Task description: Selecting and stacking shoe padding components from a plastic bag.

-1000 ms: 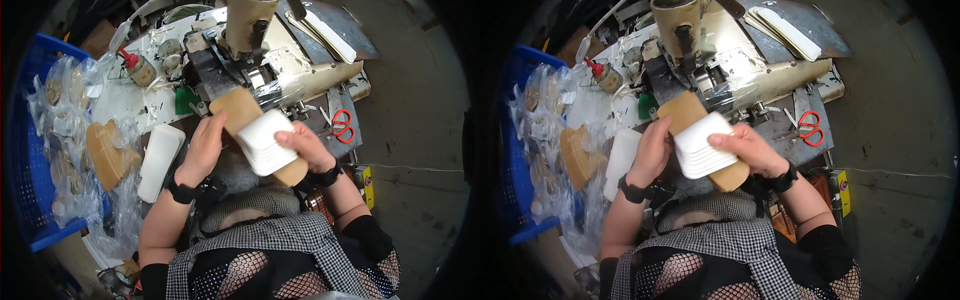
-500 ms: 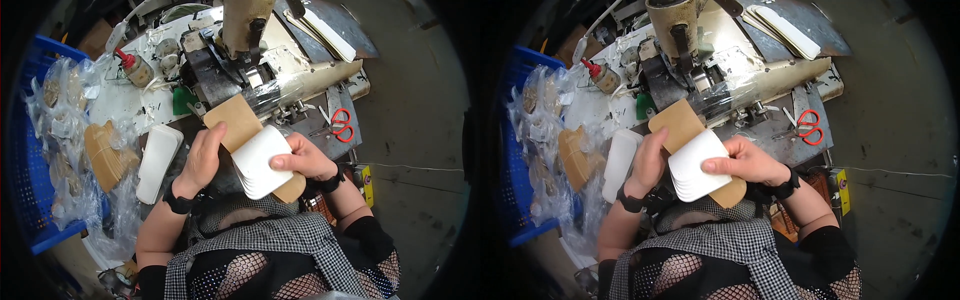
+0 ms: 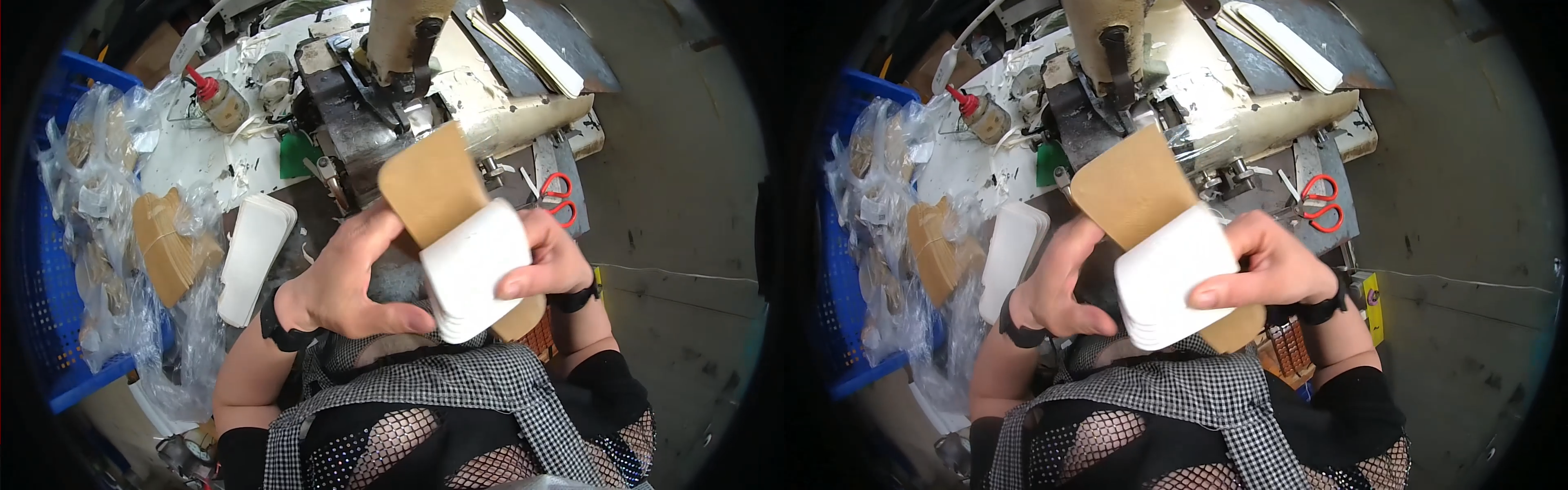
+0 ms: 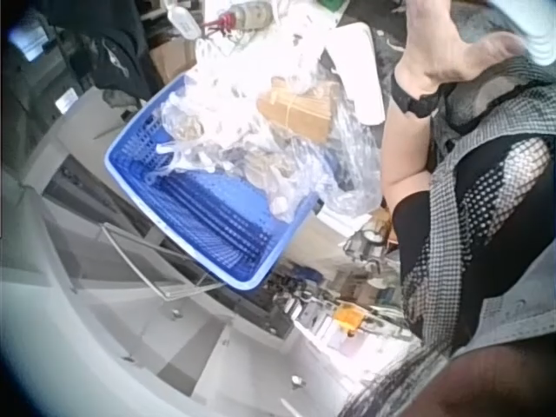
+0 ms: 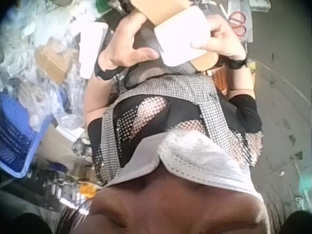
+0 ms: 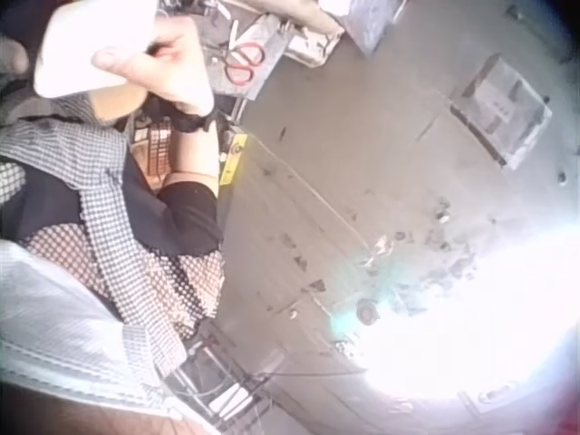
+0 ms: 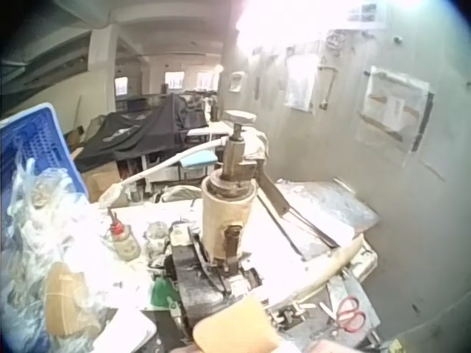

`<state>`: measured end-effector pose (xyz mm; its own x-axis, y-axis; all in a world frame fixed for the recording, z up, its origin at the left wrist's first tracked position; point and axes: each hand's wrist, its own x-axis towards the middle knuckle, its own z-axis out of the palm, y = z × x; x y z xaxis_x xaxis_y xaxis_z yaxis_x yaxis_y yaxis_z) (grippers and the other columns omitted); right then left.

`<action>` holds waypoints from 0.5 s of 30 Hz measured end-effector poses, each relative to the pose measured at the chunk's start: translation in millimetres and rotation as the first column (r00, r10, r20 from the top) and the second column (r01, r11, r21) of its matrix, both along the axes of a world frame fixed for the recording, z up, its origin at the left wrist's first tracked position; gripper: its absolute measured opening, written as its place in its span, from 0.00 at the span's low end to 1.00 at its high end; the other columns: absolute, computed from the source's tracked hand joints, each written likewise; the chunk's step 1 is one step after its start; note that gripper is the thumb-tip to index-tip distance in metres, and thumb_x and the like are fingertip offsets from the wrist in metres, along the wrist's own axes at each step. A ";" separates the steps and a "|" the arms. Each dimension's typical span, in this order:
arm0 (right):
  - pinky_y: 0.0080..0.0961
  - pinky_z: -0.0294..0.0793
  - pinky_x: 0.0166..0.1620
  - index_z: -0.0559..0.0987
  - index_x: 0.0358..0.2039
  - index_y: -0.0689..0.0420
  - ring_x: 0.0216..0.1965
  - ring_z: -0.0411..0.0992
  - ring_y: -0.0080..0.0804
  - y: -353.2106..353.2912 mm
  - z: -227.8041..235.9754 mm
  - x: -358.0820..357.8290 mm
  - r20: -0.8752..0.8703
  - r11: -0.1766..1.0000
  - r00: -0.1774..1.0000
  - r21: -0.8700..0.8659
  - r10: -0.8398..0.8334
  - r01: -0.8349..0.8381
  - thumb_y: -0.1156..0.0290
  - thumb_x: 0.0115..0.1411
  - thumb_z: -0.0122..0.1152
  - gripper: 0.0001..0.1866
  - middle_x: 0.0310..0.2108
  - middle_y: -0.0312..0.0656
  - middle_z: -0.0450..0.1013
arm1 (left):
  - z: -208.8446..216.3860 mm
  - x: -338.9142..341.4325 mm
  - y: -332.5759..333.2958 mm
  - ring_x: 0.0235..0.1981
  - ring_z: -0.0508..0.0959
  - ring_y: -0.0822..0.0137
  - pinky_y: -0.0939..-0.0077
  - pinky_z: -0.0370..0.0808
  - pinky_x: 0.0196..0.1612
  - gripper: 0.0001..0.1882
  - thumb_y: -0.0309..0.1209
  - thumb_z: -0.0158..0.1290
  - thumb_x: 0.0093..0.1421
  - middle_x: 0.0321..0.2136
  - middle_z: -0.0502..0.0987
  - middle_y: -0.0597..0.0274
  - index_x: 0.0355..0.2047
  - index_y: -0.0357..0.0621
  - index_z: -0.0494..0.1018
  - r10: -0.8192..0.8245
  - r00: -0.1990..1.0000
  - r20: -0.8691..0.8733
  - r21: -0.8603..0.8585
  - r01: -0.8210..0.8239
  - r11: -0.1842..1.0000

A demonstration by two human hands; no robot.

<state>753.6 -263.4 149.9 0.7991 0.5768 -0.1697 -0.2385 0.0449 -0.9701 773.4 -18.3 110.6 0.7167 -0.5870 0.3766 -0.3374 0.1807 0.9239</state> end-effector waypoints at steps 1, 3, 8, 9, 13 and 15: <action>0.18 0.71 0.36 0.82 0.29 0.65 0.31 0.72 0.18 4.0 -6.9 -0.2 -0.047 0.999 0.998 0.015 0.040 -0.039 0.70 0.50 0.69 0.11 0.27 0.39 0.78 | -11.6 -0.4 3.2 0.55 0.67 0.48 0.67 0.62 0.57 0.35 0.47 0.56 0.55 0.52 0.66 0.44 0.53 0.32 0.63 -0.083 0.992 -0.096 -0.035 0.080 0.996; 0.18 0.72 0.37 0.81 0.33 0.65 0.31 0.72 0.18 12.6 -14.7 4.4 -0.108 0.999 0.993 -0.015 0.048 -0.050 0.67 0.53 0.66 0.13 0.29 0.38 0.78 | -32.8 -7.8 11.6 0.45 0.72 0.57 0.72 0.67 0.49 0.22 0.39 0.46 0.63 0.45 0.71 0.46 0.49 0.30 0.65 0.090 0.802 -0.590 0.052 -0.073 0.996; 0.17 0.74 0.38 0.80 0.36 0.65 0.32 0.75 0.20 24.5 -39.6 11.8 -0.369 0.980 0.929 0.166 -0.039 0.107 0.66 0.55 0.64 0.14 0.31 0.41 0.78 | -53.7 7.8 3.0 0.37 0.75 0.70 0.79 0.70 0.42 0.17 0.35 0.40 0.66 0.35 0.76 0.57 0.42 0.33 0.71 0.334 0.630 -0.701 0.122 -0.356 0.927; 0.18 0.75 0.38 0.79 0.37 0.65 0.33 0.75 0.21 22.0 -38.1 14.4 -0.369 0.976 0.928 0.173 -0.060 0.133 0.66 0.56 0.62 0.15 0.33 0.42 0.78 | -44.0 11.1 1.0 0.37 0.76 0.72 0.81 0.70 0.43 0.17 0.36 0.40 0.66 0.36 0.77 0.59 0.42 0.33 0.72 0.343 0.569 -0.747 0.136 -0.375 0.917; 0.20 0.75 0.39 0.78 0.38 0.67 0.33 0.76 0.24 2.2 -8.3 16.8 -0.213 0.938 0.917 0.007 -0.337 0.346 0.68 0.55 0.62 0.15 0.34 0.43 0.78 | -15.7 17.1 -9.2 0.43 0.76 0.71 0.77 0.71 0.47 0.15 0.30 0.40 0.66 0.37 0.77 0.56 0.42 0.29 0.72 0.165 0.741 -0.651 0.025 -0.196 0.980; 0.20 0.74 0.38 0.80 0.34 0.65 0.32 0.76 0.24 -18.1 -3.3 12.5 -0.113 0.966 0.959 -0.043 -0.260 0.257 0.70 0.53 0.64 0.12 0.32 0.42 0.78 | -8.9 13.8 -6.6 0.47 0.75 0.63 0.70 0.69 0.52 0.17 0.34 0.48 0.62 0.42 0.76 0.51 0.43 0.31 0.71 0.221 0.793 -0.567 0.104 -0.197 0.975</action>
